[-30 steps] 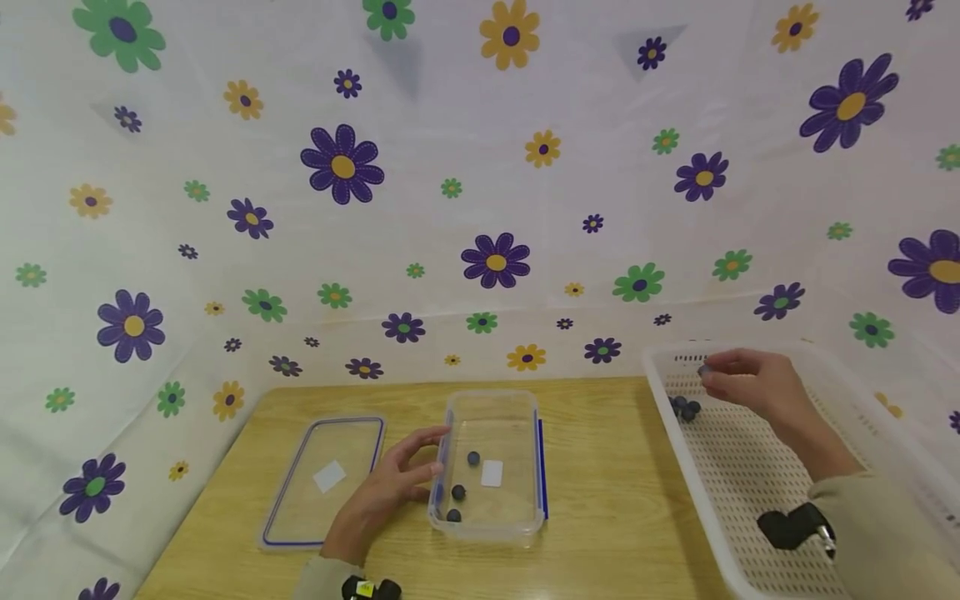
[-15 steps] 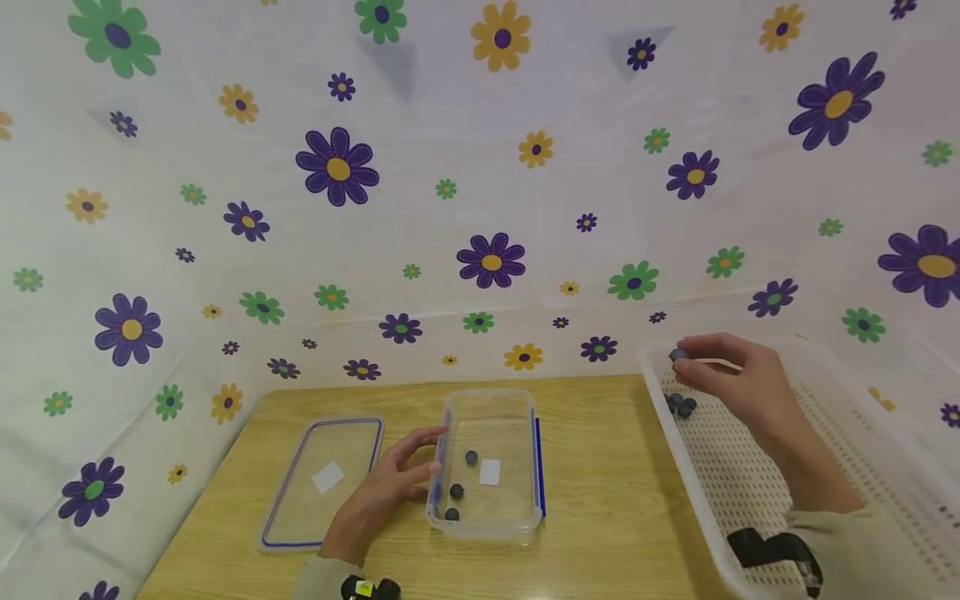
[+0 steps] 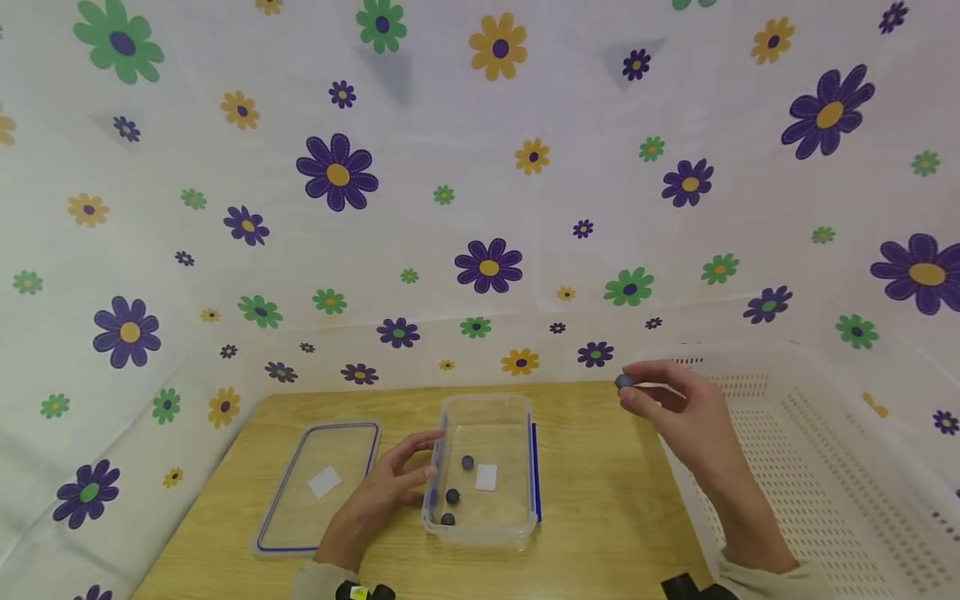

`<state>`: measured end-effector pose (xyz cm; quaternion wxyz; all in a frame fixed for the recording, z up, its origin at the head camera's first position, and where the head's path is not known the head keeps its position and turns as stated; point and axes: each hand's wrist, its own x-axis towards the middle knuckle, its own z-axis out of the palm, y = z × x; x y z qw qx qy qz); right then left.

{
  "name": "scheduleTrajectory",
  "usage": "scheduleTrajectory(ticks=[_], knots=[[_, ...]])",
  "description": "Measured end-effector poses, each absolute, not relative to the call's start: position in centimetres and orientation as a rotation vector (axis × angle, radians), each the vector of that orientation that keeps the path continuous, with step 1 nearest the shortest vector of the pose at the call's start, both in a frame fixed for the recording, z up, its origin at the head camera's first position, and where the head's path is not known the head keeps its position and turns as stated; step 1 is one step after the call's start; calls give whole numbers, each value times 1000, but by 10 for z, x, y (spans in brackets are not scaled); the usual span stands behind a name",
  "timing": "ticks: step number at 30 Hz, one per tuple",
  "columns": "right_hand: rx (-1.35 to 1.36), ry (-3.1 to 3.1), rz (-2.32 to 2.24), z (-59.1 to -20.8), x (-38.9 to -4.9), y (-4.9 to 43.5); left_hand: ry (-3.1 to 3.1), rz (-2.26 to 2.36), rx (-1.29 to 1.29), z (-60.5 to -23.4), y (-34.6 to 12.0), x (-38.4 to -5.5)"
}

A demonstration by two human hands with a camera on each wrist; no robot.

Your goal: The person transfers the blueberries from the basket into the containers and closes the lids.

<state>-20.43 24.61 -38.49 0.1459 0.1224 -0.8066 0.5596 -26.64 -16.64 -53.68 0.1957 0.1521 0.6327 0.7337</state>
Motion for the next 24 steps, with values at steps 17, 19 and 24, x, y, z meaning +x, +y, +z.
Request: scheduleTrajectory(ticks=[17,19,24], knots=[[418,-1992,2068,-405,-207,191,1774,2061,399,-537,-167,-265],[414,-1982,2095,-409,-207,187,1775,2061,403,-538,-166,-265],[412,-1967,2122,-417,-212,172,1779,2060,418,-538,-169,-267]])
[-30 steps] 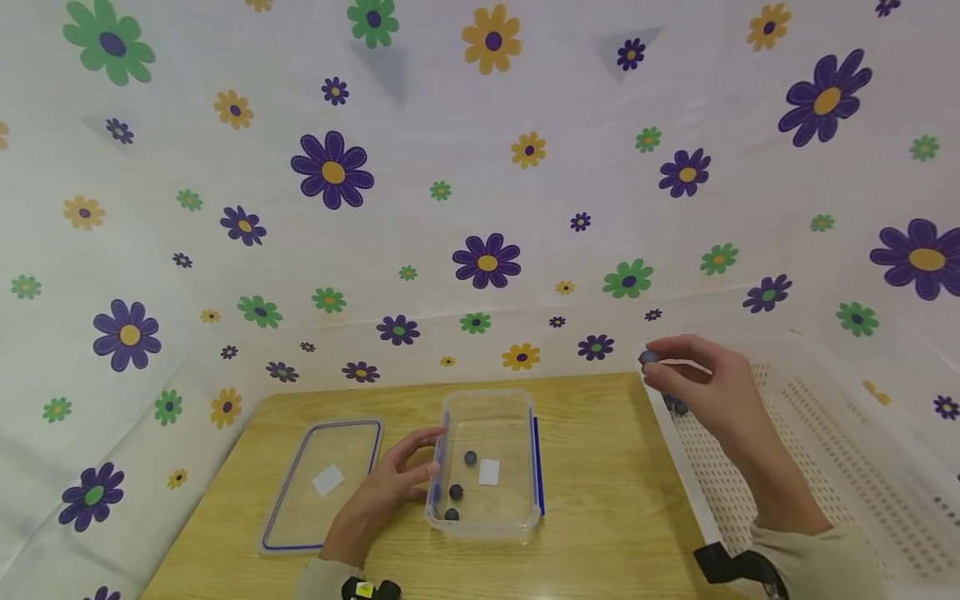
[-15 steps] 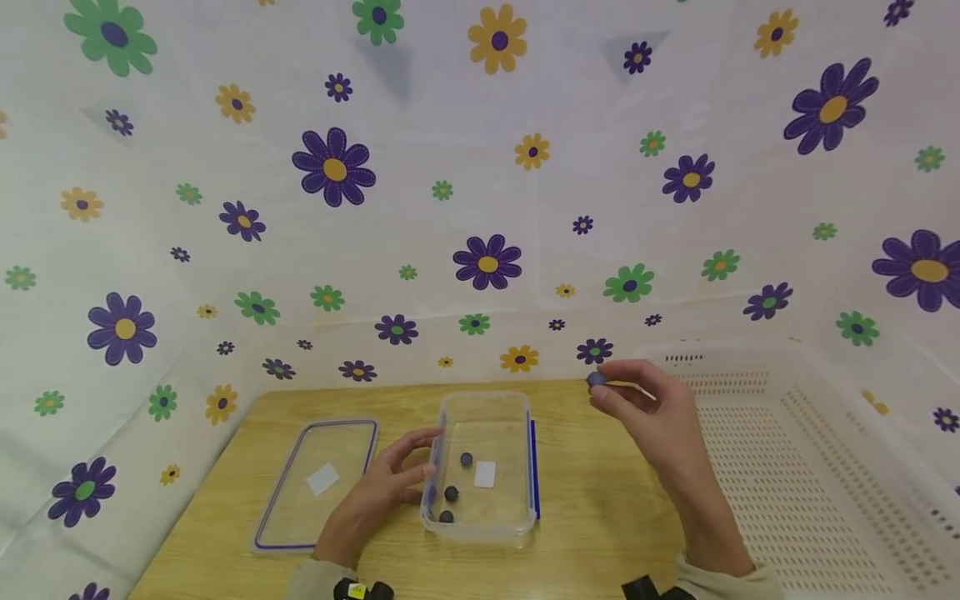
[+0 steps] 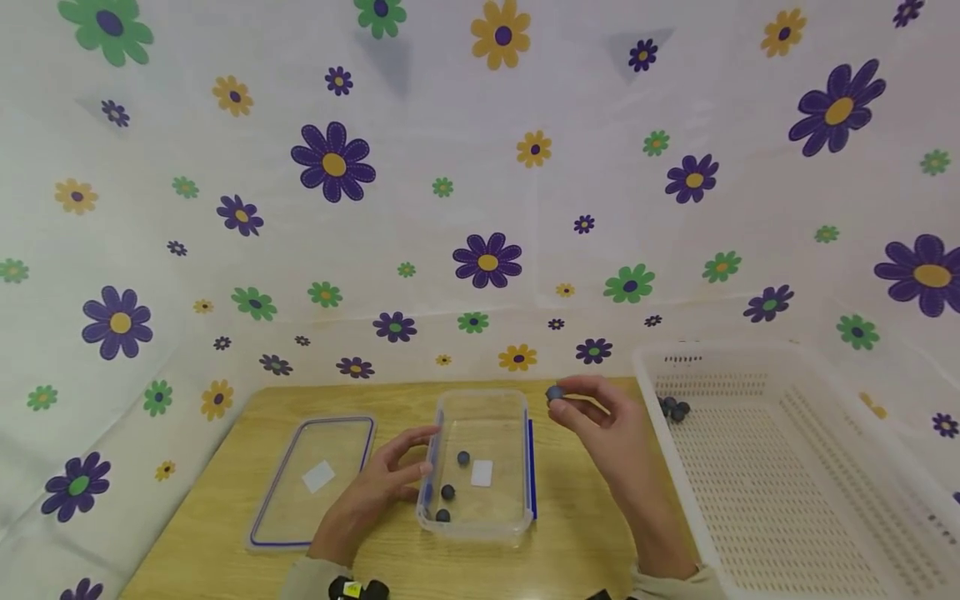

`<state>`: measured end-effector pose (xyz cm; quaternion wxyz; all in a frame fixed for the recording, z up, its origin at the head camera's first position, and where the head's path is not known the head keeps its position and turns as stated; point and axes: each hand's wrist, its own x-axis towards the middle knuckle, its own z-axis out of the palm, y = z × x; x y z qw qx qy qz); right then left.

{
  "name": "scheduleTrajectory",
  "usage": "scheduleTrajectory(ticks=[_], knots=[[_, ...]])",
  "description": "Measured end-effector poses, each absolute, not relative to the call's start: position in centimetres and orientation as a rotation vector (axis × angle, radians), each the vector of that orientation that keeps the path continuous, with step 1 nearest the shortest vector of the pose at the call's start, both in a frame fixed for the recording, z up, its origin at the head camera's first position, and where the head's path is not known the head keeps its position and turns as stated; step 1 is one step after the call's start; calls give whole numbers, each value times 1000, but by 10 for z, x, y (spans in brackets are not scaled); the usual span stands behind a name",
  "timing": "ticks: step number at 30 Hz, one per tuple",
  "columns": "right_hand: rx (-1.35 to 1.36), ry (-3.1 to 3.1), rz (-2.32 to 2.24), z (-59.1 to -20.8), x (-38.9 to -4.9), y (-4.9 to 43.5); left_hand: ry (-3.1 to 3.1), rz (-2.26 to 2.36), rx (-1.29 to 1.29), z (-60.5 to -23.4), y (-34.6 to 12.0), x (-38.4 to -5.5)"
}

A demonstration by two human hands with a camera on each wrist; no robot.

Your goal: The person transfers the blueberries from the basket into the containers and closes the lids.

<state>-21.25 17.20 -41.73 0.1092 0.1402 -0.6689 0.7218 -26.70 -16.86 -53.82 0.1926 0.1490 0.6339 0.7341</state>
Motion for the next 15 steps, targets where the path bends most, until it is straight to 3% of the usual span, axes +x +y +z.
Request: scheduleTrajectory(ticks=[15], knots=[[391,-1979,2230,-459,-228,135,1797,2052,421,-537,-168,-266]])
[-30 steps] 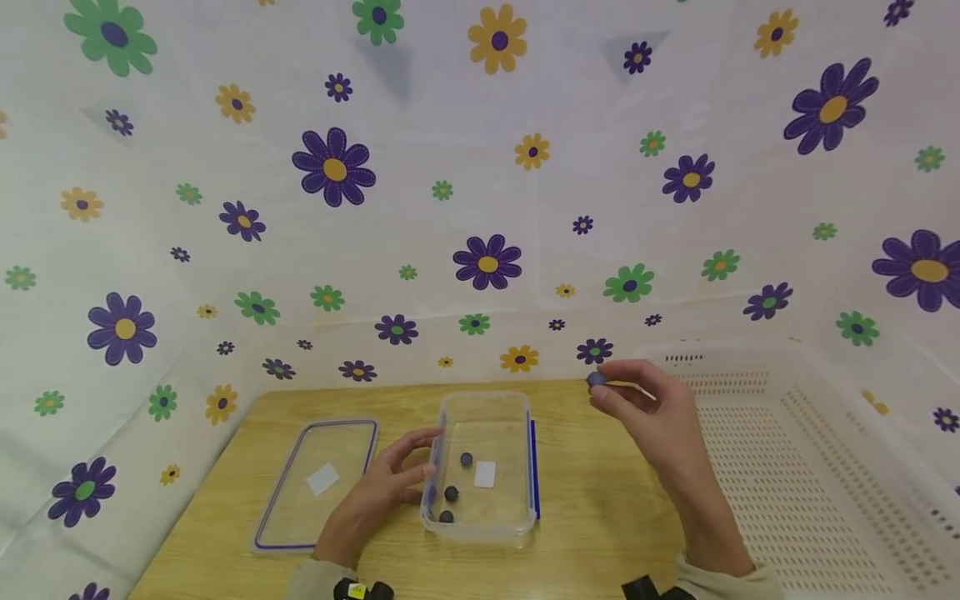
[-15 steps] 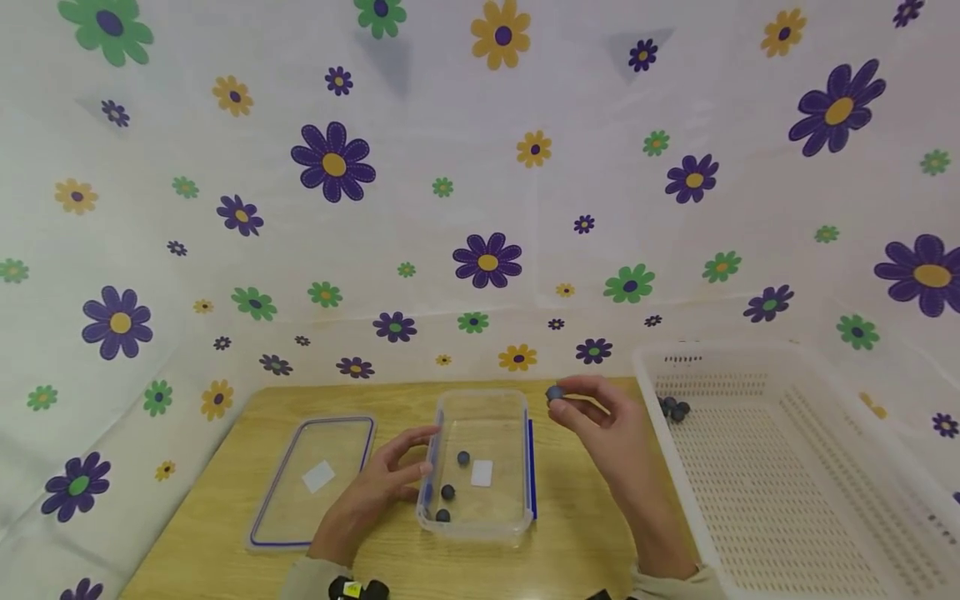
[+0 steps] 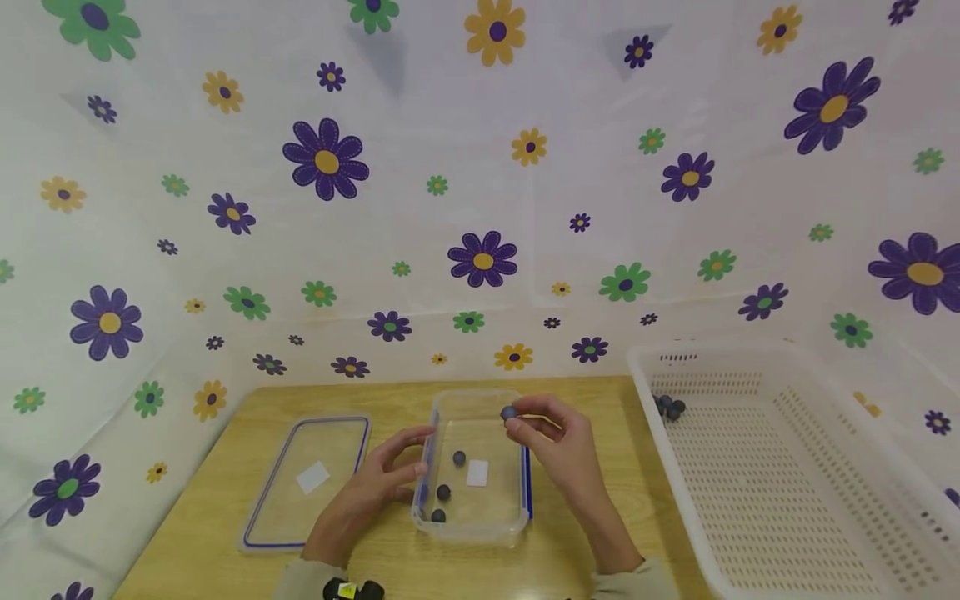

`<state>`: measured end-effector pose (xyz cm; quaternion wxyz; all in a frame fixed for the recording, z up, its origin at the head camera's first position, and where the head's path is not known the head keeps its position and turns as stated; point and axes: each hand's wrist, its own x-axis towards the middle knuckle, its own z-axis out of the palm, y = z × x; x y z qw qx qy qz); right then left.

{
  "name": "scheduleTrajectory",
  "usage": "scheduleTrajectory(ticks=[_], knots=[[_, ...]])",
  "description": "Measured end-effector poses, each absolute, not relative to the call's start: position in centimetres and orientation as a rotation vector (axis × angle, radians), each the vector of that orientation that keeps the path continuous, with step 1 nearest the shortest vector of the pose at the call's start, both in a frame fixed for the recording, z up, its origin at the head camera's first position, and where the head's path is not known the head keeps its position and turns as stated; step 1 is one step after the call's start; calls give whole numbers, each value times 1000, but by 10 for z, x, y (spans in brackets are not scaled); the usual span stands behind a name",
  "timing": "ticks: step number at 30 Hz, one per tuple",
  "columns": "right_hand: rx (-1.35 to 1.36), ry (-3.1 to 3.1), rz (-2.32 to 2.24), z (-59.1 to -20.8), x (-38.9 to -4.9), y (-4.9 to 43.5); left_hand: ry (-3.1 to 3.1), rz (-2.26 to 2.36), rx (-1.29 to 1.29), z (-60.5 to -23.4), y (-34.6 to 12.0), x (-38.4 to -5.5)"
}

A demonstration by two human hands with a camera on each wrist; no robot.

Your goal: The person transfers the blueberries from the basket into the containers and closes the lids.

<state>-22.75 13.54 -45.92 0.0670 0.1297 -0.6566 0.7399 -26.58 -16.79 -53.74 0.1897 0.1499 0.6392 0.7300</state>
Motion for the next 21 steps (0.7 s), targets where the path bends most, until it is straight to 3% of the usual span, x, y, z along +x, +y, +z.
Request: scheduleTrajectory(ticks=[21], knots=[[369,-2190,2199,-486,-234,112,1795,2051,415,-538,-168,-268]])
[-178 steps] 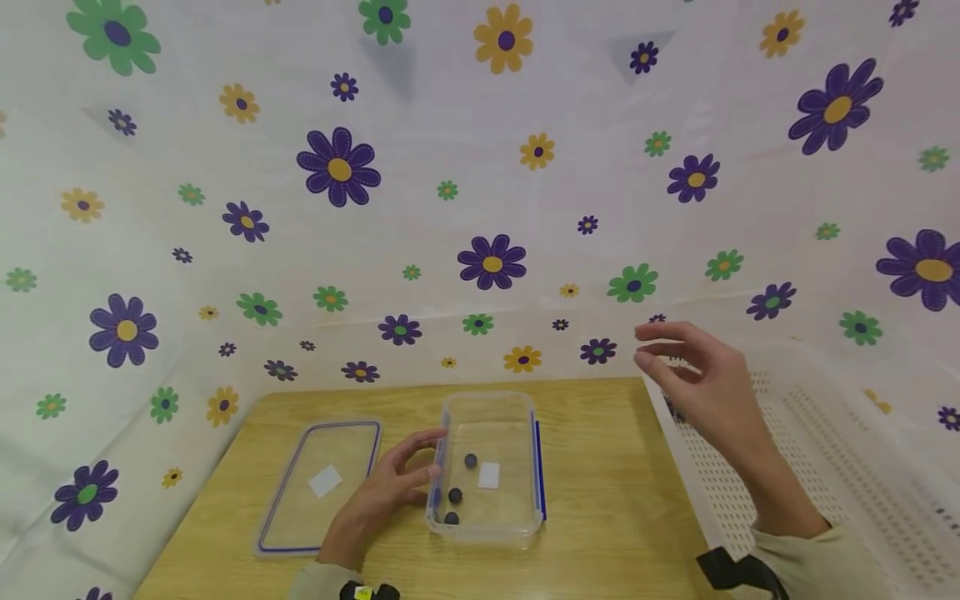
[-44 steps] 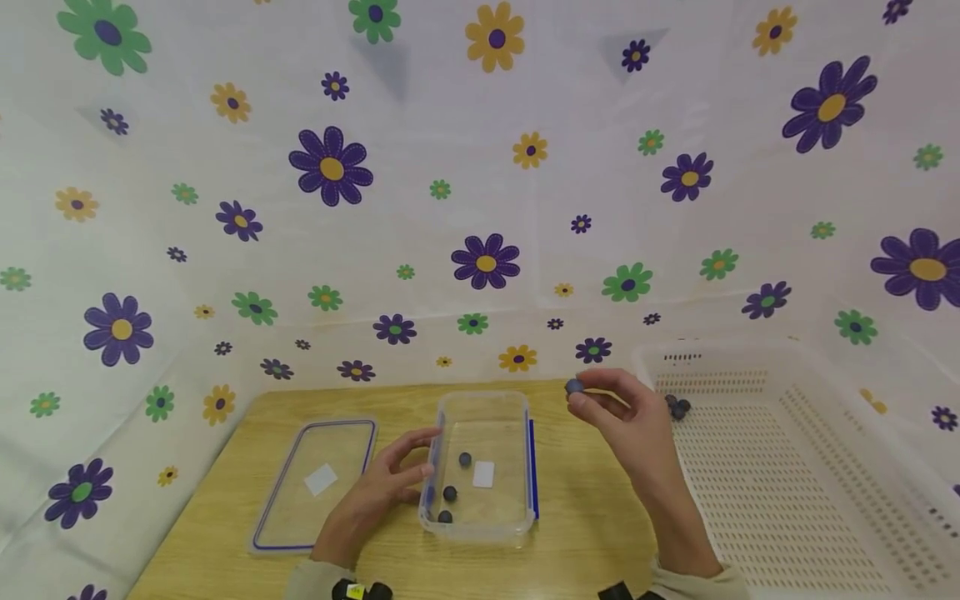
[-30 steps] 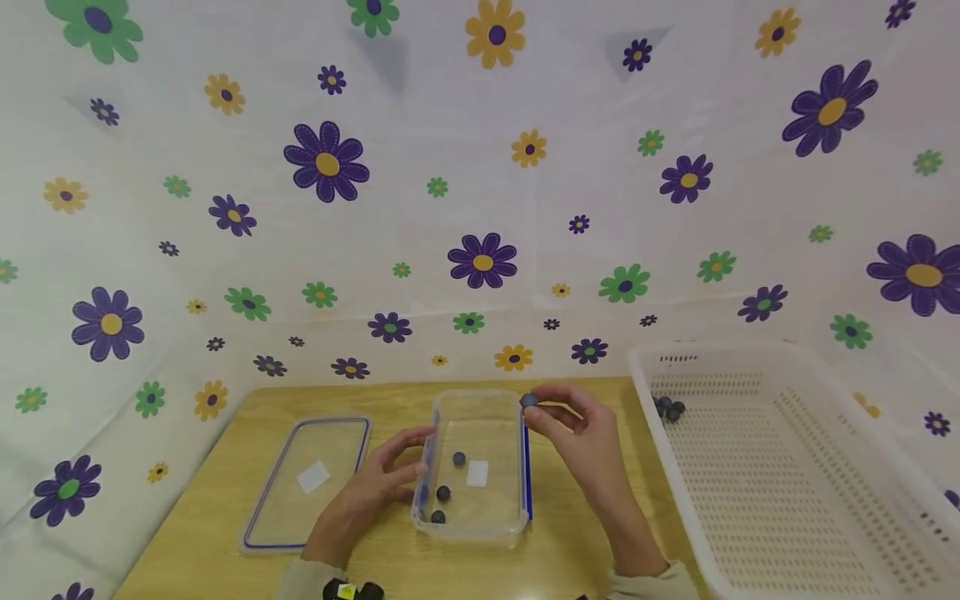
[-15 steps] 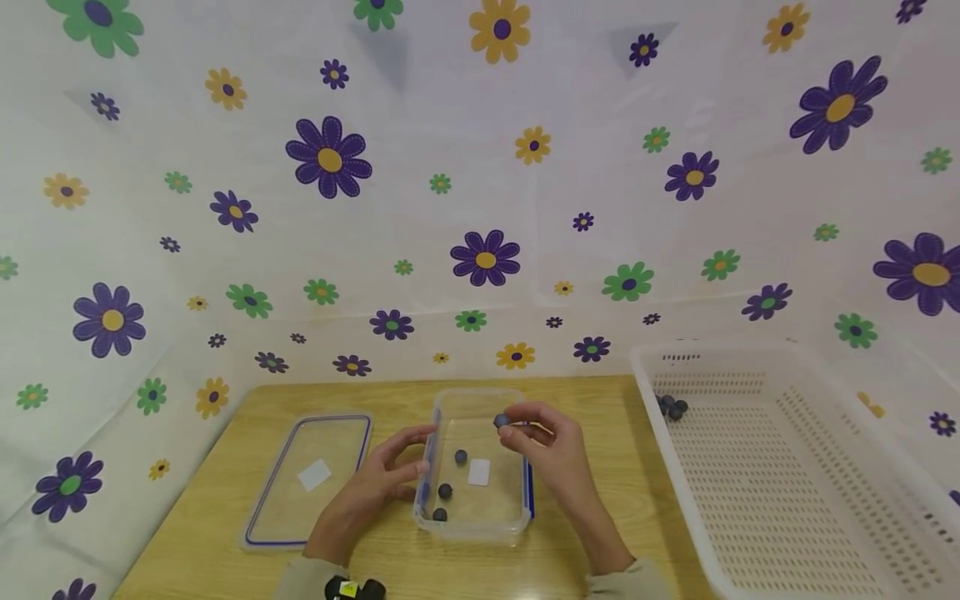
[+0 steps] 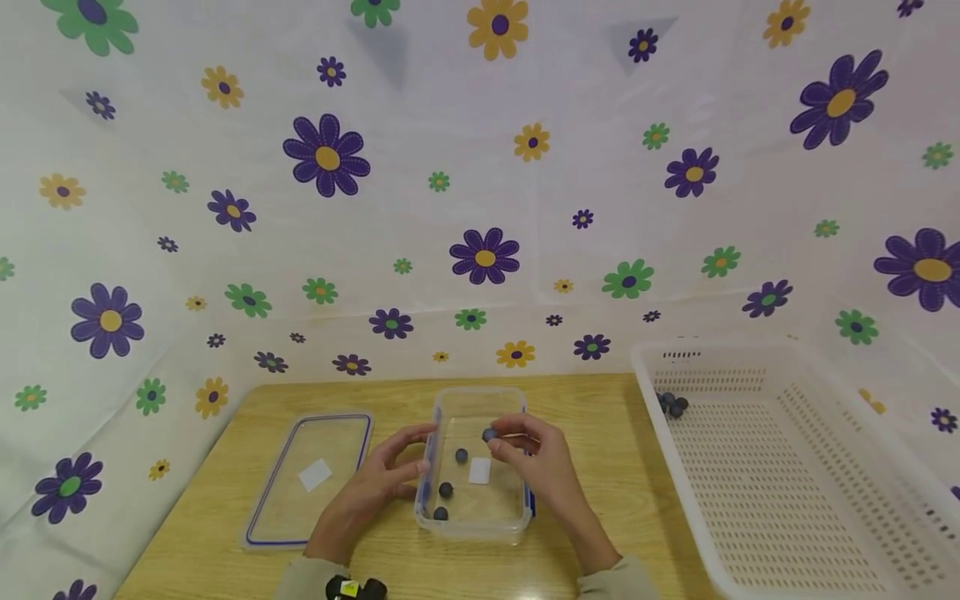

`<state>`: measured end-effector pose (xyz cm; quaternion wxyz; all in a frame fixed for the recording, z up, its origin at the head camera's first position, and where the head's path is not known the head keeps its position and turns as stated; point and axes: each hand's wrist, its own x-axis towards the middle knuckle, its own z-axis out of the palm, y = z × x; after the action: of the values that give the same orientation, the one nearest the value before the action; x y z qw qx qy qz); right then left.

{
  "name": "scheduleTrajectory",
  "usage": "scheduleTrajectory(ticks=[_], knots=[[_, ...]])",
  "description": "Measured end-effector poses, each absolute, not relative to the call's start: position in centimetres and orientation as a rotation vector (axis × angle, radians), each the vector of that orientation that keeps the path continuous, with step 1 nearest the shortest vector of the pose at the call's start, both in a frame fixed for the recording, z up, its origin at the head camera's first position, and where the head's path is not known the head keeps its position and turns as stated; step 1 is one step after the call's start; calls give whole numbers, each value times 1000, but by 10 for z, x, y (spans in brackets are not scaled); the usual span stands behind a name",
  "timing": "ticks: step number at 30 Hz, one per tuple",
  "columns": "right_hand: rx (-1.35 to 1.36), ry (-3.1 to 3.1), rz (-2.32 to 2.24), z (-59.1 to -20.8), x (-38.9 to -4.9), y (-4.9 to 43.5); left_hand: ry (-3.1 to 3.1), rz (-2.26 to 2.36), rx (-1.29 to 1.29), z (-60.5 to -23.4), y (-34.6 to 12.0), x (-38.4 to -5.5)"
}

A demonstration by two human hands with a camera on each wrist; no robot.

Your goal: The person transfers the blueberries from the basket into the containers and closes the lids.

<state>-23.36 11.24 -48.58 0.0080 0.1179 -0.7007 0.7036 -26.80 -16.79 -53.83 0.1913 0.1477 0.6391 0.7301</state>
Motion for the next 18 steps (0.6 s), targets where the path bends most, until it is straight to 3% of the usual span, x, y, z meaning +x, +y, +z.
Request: scheduleTrajectory(ticks=[18], knots=[[395,-2232,2108,-485,-233,111,1783,2054,457,-538,-168,-268]])
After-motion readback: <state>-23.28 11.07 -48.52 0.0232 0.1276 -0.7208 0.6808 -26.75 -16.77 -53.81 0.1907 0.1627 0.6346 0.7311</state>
